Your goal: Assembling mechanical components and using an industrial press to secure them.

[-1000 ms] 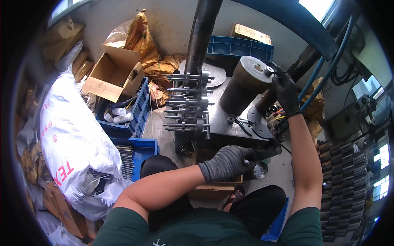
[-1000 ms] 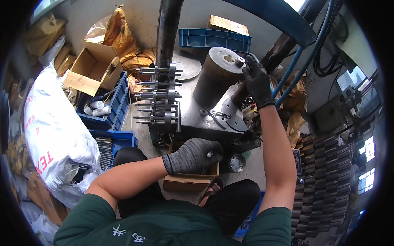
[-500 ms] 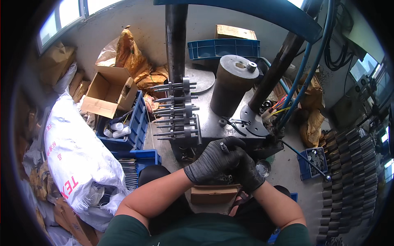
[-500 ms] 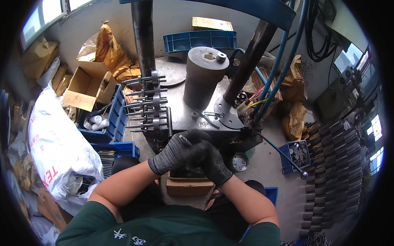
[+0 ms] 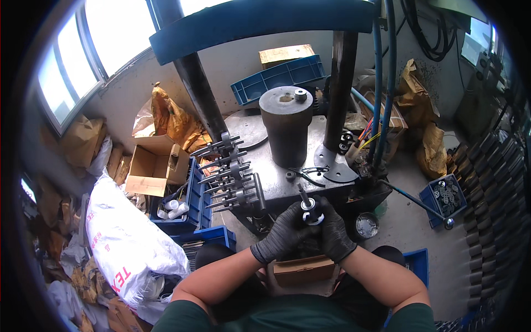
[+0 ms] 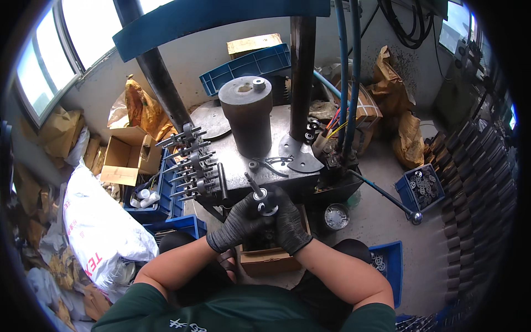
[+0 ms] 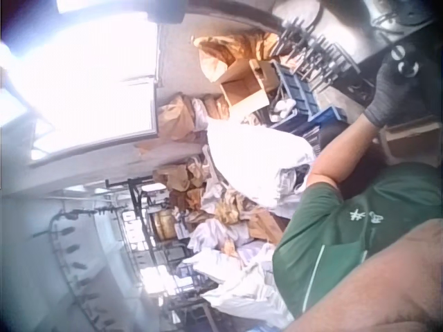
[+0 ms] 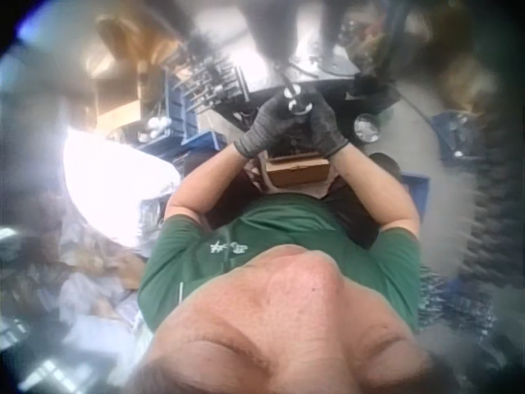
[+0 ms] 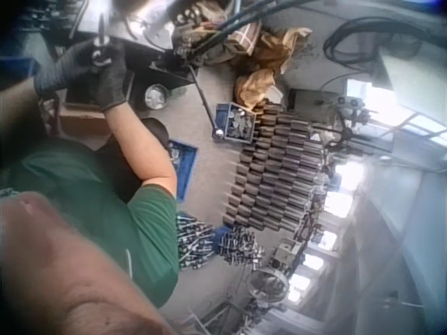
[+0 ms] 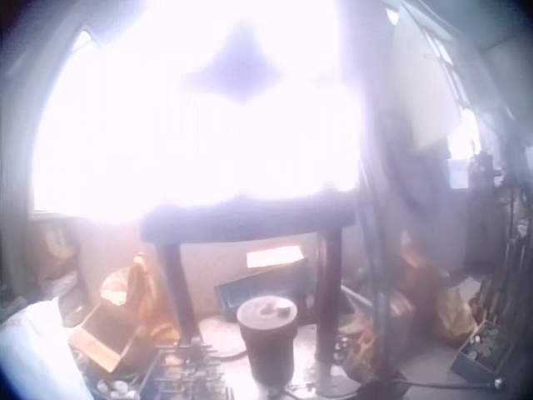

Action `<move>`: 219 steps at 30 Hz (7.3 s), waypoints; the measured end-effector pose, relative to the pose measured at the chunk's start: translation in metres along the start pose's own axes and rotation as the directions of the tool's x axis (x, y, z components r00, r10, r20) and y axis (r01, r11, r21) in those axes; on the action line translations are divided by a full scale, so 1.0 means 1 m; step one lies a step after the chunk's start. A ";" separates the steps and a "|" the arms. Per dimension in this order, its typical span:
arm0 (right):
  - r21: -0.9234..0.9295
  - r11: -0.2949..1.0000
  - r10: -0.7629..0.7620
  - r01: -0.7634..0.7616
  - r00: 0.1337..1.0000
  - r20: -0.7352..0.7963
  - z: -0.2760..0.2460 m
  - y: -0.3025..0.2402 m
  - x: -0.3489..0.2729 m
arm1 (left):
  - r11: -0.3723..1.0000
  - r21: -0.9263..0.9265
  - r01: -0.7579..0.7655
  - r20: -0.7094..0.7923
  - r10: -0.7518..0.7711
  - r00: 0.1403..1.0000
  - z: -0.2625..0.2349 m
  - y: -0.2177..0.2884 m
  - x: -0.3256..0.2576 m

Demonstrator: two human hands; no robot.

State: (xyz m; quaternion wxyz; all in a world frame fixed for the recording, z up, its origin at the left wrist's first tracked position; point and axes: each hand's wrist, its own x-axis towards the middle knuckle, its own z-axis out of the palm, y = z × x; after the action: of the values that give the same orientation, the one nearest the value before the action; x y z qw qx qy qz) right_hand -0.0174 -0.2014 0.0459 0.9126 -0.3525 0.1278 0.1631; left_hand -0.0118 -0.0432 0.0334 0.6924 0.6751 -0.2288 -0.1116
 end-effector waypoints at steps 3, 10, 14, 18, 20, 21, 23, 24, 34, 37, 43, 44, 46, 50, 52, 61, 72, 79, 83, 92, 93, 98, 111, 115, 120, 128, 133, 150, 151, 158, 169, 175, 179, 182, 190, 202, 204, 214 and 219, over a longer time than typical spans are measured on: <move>0.005 1.000 0.009 -0.009 0.999 0.038 0.021 -0.017 -0.016 | 0.996 0.041 -0.082 0.002 0.082 0.997 -0.005 0.010 0.004; -0.029 0.999 0.050 -0.045 0.974 0.220 -0.023 -0.013 0.004 | 0.916 0.013 -0.401 -0.253 0.391 0.885 -0.053 0.079 0.119; -0.160 0.987 0.051 -0.029 0.989 0.138 -0.012 -0.009 -0.005 | 0.813 0.395 -0.428 -0.227 0.538 0.812 -0.087 0.145 0.204; -0.233 0.969 -0.035 0.083 0.978 0.204 -0.008 -0.004 -0.007 | 0.725 0.511 -0.462 -0.273 0.646 0.713 -0.124 0.137 0.266; -0.256 0.962 -0.041 0.092 0.980 0.197 -0.009 -0.010 -0.012 | 0.811 0.385 -0.441 -0.281 0.558 0.781 -0.118 0.132 0.274; -0.268 0.959 -0.042 0.092 0.981 0.189 -0.010 -0.014 -0.015 | 0.879 0.255 -0.404 -0.272 0.466 0.842 -0.114 0.132 0.274; -0.283 0.955 -0.035 0.086 0.983 0.181 -0.009 -0.019 -0.023 | 0.890 0.240 -0.387 -0.283 0.445 0.849 -0.121 0.124 0.277; -0.292 0.953 -0.031 0.083 0.983 0.179 -0.008 -0.021 -0.026 | 0.554 0.683 -0.475 -0.051 0.686 0.726 -0.131 0.121 0.275; -0.396 0.918 0.045 0.026 0.985 0.167 -0.003 -0.045 -0.060 | 0.922 0.166 -0.350 -0.212 0.380 0.900 -0.112 0.131 0.267; -0.399 0.913 0.017 0.090 0.966 0.256 0.001 -0.049 -0.069 | 0.170 0.772 -0.613 0.249 0.806 0.537 -0.135 0.120 0.272; -0.583 0.575 -0.298 0.574 0.810 0.505 -0.005 -0.078 -0.097 | 0.918 0.313 -0.245 -0.258 0.330 0.908 -0.112 0.133 0.272; -0.589 0.570 -0.299 0.573 0.812 0.501 -0.008 -0.086 -0.104 | 0.926 0.275 -0.259 -0.241 0.327 0.914 -0.112 0.132 0.275; -0.632 0.390 -0.440 0.670 0.739 0.511 -0.013 -0.105 -0.115 | 0.933 0.240 -0.269 -0.238 0.326 0.915 -0.113 0.132 0.272; -0.762 -0.236 -0.515 0.603 0.587 0.624 -0.014 -0.168 -0.154 | 0.838 0.475 -0.267 -0.259 0.424 0.868 -0.103 0.132 0.269; -0.724 -0.566 -0.431 0.395 0.606 0.668 -0.006 -0.196 -0.165 | 0.383 0.854 -0.353 -0.005 0.684 0.730 -0.127 0.123 0.266; -0.701 -0.704 -0.097 0.112 0.963 0.250 -0.040 -0.244 -0.180 | 0.702 0.644 -0.305 -0.240 0.564 0.790 -0.118 0.119 0.282; -0.758 -0.651 -0.150 0.033 0.974 0.171 -0.089 -0.189 -0.193 | 0.747 0.607 -0.272 -0.251 0.504 0.826 -0.117 0.117 0.287; -0.745 -0.666 -0.234 0.022 0.943 0.237 -0.107 -0.166 -0.199 | 0.746 0.610 -0.266 -0.253 0.502 0.827 -0.128 0.113 0.291; -0.748 -0.664 -0.248 0.006 0.942 0.228 -0.110 -0.168 -0.199 | 0.753 0.601 -0.269 -0.229 0.485 0.844 -0.113 0.116 0.286; -0.730 -0.684 -0.210 0.002 0.957 0.200 -0.099 -0.184 -0.196 | 0.713 0.666 -0.220 -0.269 0.504 0.821 -0.117 0.118 0.282; -0.761 -0.649 -0.231 0.014 0.949 0.214 -0.097 -0.187 -0.196 | 0.753 0.626 -0.202 -0.299 0.471 0.830 -0.113 0.120 0.279; -0.871 -0.488 -0.328 0.052 0.914 0.238 -0.080 -0.204 -0.193 | 0.736 0.643 -0.212 -0.280 0.484 0.829 -0.113 0.125 0.278; -0.798 -0.563 -0.735 0.213 0.313 0.602 -0.037 -0.329 -0.075 | 0.787 0.568 -0.242 -0.216 0.426 0.879 -0.120 0.125 0.281; -0.796 -0.585 -0.688 0.153 0.427 0.587 -0.044 -0.314 -0.083 | 0.775 0.591 -0.225 -0.227 0.427 0.875 -0.127 0.119 0.284; -0.837 -0.534 -0.045 0.119 0.985 0.169 -0.052 -0.239 -0.161 | 0.801 0.526 -0.285 -0.233 0.458 0.858 -0.152 0.109 0.291; -0.866 -0.498 -0.153 0.032 0.980 0.124 -0.103 -0.191 -0.195 | 0.700 0.680 -0.218 -0.231 0.486 0.843 -0.122 0.120 0.284; -0.901 -0.426 -0.261 0.079 0.943 0.206 -0.088 -0.200 -0.186 | 0.785 0.584 -0.206 -0.275 0.431 0.859 -0.128 0.116 0.285; -0.842 -0.534 -0.075 0.081 0.987 0.143 -0.093 -0.202 -0.188 | 0.735 0.658 -0.168 -0.273 0.440 0.856 -0.125 0.123 0.280; -0.882 -0.470 -0.098 0.039 0.991 0.096 -0.090 -0.202 -0.186 | 0.732 0.661 -0.163 -0.276 0.439 0.855 -0.128 0.121 0.280; -0.956 -0.292 -0.426 0.036 0.890 0.164 -0.090 -0.209 -0.185 | 0.757 0.643 -0.117 -0.267 0.365 0.892 -0.120 0.127 0.280; -0.711 -0.677 -0.683 0.189 0.199 0.703 -0.046 -0.342 -0.053 | 0.724 0.656 -0.211 -0.201 0.437 0.876 -0.119 0.121 0.286; -0.806 -0.588 -0.745 0.069 0.343 0.572 -0.014 -0.364 -0.023 | 0.730 0.641 -0.236 -0.162 0.430 0.888 -0.131 0.117 0.292; -0.813 -0.580 -0.752 -0.046 0.415 0.512 -0.011 -0.364 -0.028 | 0.682 0.688 -0.249 -0.189 0.499 0.846 -0.120 0.121 0.285; -0.876 -0.483 -0.758 0.013 0.494 0.425 -0.008 -0.352 -0.044 | 0.432 0.846 -0.314 -0.151 0.757 0.635 -0.097 0.119 0.254; -0.659 -0.751 -0.540 0.031 0.546 0.641 -0.048 -0.279 -0.135 | 0.906 -0.339 -0.254 -0.182 0.202 0.962 0.013 0.070 0.086; -0.603 0.593 -0.617 0.534 0.782 0.086 -0.089 -0.003 -0.089 | 0.876 -0.080 0.475 0.325 -0.427 0.844 0.045 0.031 -0.002; -0.349 0.858 -0.416 0.377 0.908 -0.043 -0.092 0.009 -0.083 | 0.918 -0.043 0.395 0.333 -0.360 0.871 0.046 0.014 -0.005; -0.144 0.987 -0.114 0.074 0.951 -0.289 -0.097 -0.009 -0.106 | 0.963 0.201 0.178 0.296 -0.233 0.926 0.020 0.008 0.024; 0.121 0.966 -0.180 0.229 0.928 -0.325 -0.105 -0.048 -0.131 | 0.953 0.189 0.238 0.268 -0.283 0.921 -0.011 -0.032 0.045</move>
State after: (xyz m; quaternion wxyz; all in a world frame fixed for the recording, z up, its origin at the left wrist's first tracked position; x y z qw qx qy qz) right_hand -0.1313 -0.3341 0.0453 0.9179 -0.3122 0.2450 -0.0014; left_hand 0.0379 -0.0565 0.0096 0.5761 0.7267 -0.2444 -0.2833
